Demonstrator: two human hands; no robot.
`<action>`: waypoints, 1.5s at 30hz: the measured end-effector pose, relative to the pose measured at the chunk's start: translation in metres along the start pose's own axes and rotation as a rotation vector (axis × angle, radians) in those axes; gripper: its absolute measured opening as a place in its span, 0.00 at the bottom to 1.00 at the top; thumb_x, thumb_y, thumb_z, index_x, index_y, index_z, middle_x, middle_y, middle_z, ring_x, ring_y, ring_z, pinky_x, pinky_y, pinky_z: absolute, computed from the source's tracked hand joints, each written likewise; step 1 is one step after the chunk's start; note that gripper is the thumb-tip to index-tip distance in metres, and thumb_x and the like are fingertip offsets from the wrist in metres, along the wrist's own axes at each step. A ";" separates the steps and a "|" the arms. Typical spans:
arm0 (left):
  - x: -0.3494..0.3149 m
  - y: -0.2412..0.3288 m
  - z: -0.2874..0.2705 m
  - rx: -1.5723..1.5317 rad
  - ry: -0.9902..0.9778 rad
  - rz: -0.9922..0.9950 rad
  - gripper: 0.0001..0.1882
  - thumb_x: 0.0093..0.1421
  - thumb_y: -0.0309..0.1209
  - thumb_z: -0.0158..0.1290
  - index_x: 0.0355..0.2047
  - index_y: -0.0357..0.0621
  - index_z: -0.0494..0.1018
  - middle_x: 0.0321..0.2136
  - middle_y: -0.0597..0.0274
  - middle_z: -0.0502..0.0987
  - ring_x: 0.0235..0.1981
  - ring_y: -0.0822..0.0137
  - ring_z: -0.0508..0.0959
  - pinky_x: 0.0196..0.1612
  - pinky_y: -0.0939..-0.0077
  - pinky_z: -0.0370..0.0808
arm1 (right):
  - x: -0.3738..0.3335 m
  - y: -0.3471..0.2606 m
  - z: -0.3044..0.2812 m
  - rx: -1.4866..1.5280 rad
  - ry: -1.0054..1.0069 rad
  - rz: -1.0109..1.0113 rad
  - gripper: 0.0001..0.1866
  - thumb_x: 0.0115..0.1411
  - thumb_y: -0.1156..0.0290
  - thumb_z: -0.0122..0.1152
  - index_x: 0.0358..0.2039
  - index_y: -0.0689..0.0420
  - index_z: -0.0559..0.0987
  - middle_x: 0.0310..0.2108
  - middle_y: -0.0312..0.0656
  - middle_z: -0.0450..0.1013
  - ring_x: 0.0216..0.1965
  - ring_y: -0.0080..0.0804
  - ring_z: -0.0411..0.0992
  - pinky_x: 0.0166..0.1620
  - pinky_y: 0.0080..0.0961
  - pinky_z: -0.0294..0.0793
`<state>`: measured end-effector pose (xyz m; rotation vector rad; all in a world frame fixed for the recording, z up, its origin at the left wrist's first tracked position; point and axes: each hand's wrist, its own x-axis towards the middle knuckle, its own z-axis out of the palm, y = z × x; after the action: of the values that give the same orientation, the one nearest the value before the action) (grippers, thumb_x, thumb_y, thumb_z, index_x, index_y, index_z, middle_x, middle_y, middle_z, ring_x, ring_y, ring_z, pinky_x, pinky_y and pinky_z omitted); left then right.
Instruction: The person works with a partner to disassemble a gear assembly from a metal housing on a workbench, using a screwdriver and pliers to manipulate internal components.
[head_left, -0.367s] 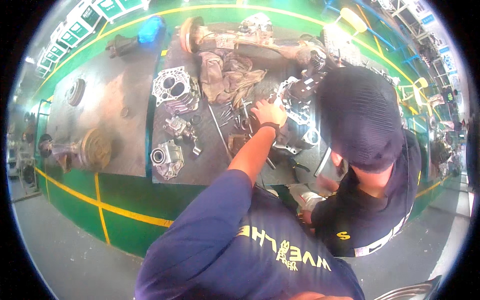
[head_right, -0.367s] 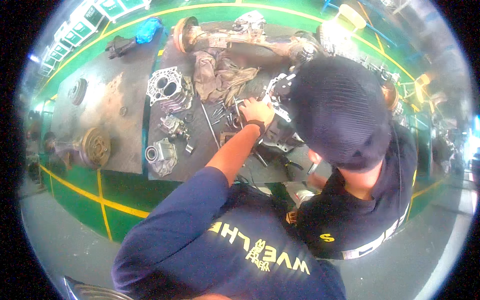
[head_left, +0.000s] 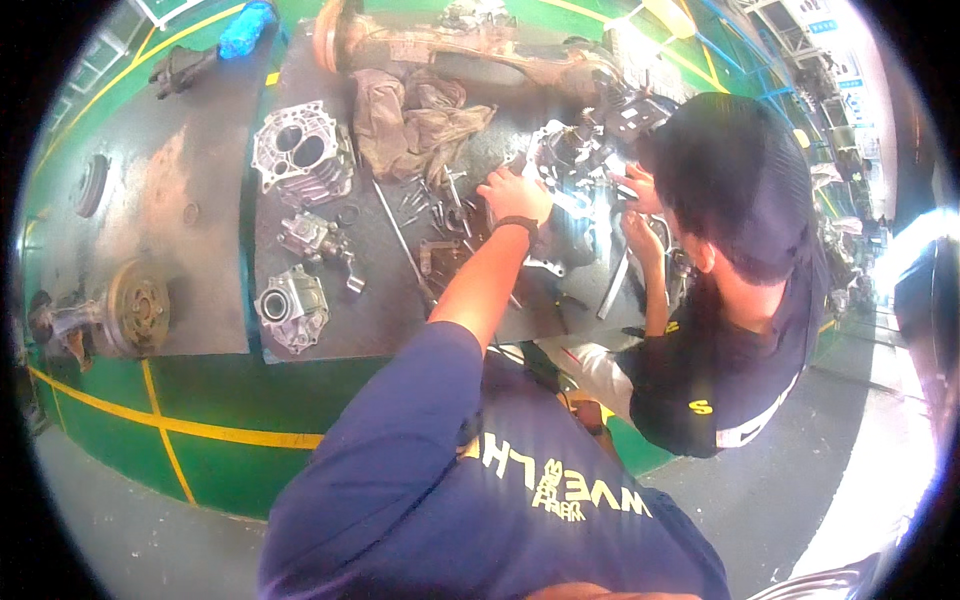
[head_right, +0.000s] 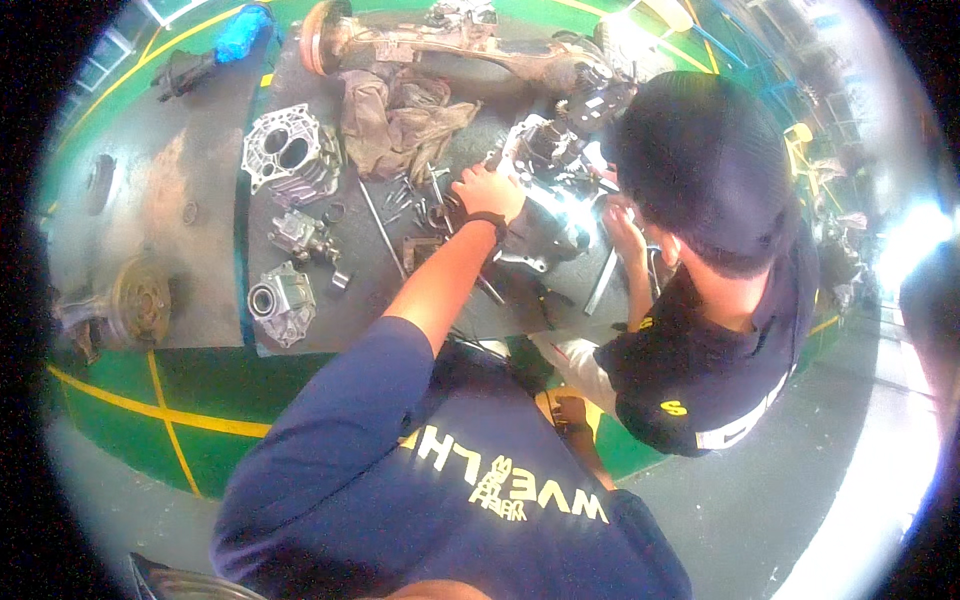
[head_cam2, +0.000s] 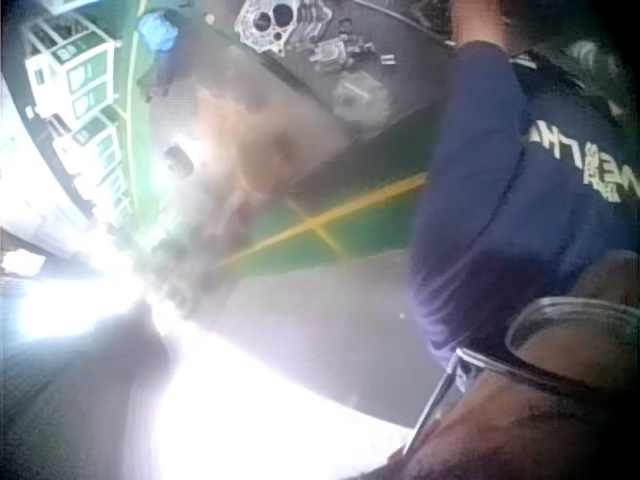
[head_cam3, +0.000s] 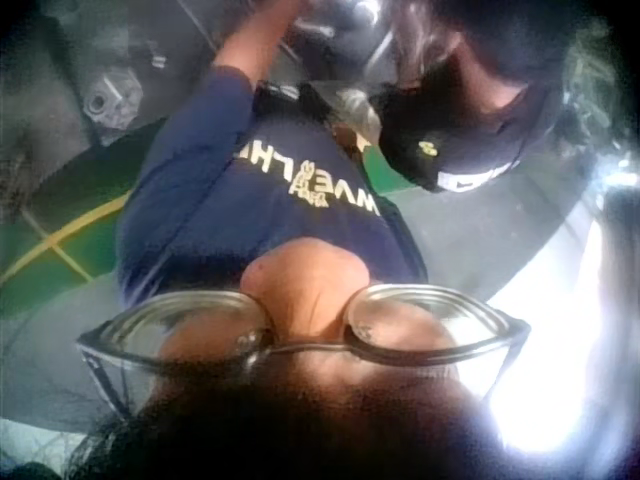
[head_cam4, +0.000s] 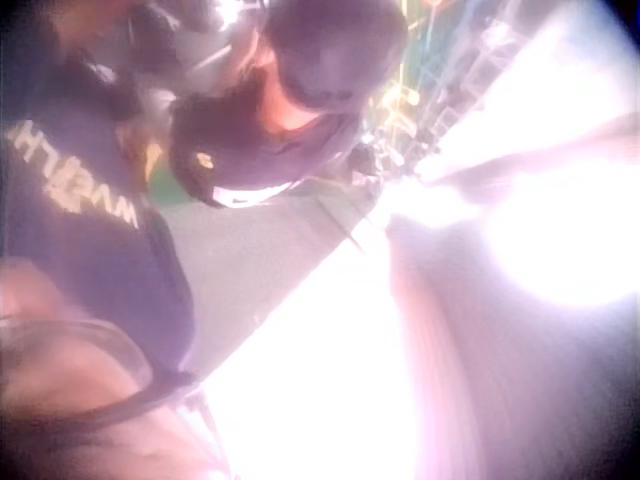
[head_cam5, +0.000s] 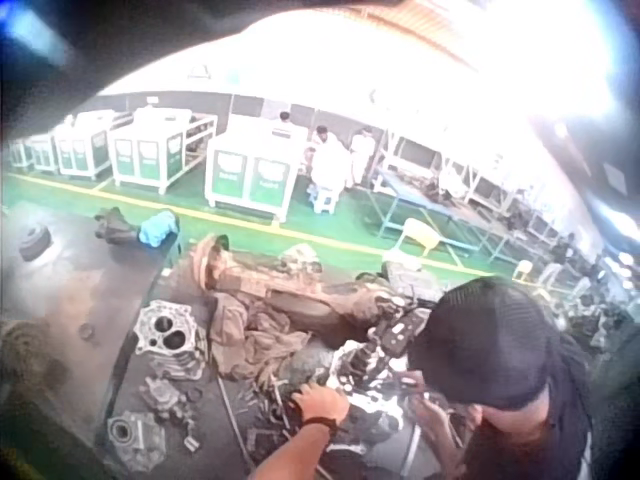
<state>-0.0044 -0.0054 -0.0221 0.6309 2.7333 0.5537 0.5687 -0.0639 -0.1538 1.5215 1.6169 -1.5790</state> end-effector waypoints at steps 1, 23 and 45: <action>0.000 0.000 0.003 -0.009 0.023 0.011 0.27 0.66 0.53 0.47 0.46 0.44 0.85 0.53 0.48 0.79 0.57 0.48 0.75 0.57 0.40 0.67 | 0.010 0.012 -0.008 0.044 0.037 0.143 0.14 0.69 0.58 0.52 0.46 0.46 0.82 0.29 0.39 0.78 0.25 0.31 0.75 0.24 0.34 0.71; 0.002 -0.001 -0.005 -0.011 -0.073 0.030 0.30 0.67 0.52 0.45 0.48 0.41 0.84 0.55 0.45 0.78 0.61 0.46 0.72 0.59 0.38 0.64 | 0.029 0.009 0.042 0.347 -0.058 0.123 0.08 0.68 0.66 0.58 0.35 0.57 0.79 0.26 0.38 0.74 0.24 0.29 0.74 0.27 0.30 0.73; 0.004 -0.006 0.013 -0.005 0.038 0.043 0.26 0.64 0.53 0.49 0.41 0.46 0.87 0.52 0.49 0.81 0.57 0.47 0.76 0.54 0.40 0.68 | 0.017 -0.046 0.064 0.351 0.168 0.213 0.11 0.69 0.66 0.54 0.36 0.60 0.80 0.17 0.42 0.69 0.12 0.31 0.65 0.14 0.33 0.59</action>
<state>-0.0058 -0.0050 -0.0367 0.6862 2.7589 0.5876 0.4994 -0.1023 -0.1662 1.9822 1.2499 -1.7162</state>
